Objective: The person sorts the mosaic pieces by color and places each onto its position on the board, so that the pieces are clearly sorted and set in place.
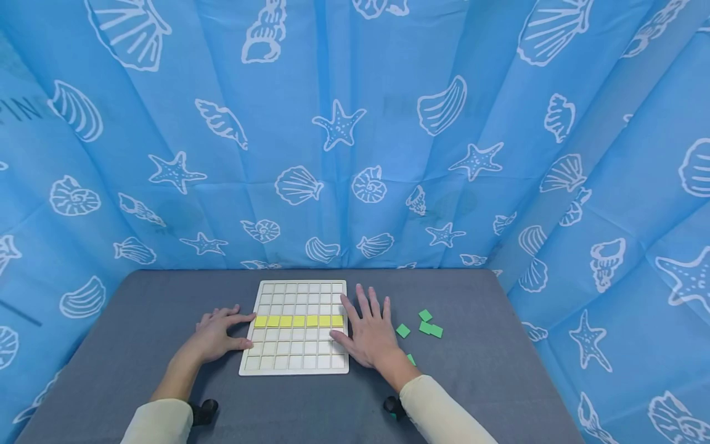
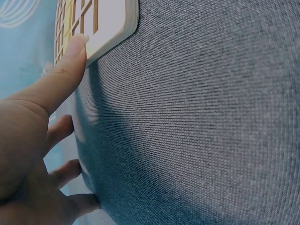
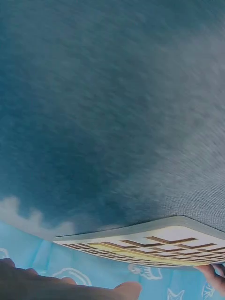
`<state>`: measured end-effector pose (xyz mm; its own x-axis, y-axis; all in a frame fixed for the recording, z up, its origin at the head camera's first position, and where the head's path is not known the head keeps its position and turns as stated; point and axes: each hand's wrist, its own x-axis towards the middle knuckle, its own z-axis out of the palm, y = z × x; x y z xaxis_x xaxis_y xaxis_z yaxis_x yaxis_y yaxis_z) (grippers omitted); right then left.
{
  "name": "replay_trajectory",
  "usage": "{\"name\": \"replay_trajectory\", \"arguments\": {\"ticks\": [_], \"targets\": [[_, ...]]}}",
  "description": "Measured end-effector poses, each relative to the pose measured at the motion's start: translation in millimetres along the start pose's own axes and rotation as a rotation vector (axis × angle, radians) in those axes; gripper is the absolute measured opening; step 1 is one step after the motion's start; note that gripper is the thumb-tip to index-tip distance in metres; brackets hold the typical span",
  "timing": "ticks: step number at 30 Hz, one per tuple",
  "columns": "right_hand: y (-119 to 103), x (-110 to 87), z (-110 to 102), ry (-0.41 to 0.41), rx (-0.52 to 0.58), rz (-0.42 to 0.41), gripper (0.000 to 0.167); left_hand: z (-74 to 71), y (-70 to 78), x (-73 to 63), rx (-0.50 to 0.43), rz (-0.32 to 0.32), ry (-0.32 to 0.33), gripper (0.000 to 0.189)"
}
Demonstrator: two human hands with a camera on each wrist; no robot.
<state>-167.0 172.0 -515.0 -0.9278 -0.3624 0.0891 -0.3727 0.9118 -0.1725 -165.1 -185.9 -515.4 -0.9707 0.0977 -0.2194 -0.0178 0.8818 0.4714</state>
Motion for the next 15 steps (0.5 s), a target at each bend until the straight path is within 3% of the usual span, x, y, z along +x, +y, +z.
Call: {"name": "replay_trajectory", "arguments": {"ticks": [11,15], "targets": [[19,-14.6,-11,-0.057,-0.026,0.046,0.082,-5.1,4.1,-0.7,0.035,-0.001,-0.017,0.072],[28,-21.1,-10,-0.024,0.000,0.066,0.082,-4.9,2.6,0.4,0.038,0.001,-0.023,0.071]]}}
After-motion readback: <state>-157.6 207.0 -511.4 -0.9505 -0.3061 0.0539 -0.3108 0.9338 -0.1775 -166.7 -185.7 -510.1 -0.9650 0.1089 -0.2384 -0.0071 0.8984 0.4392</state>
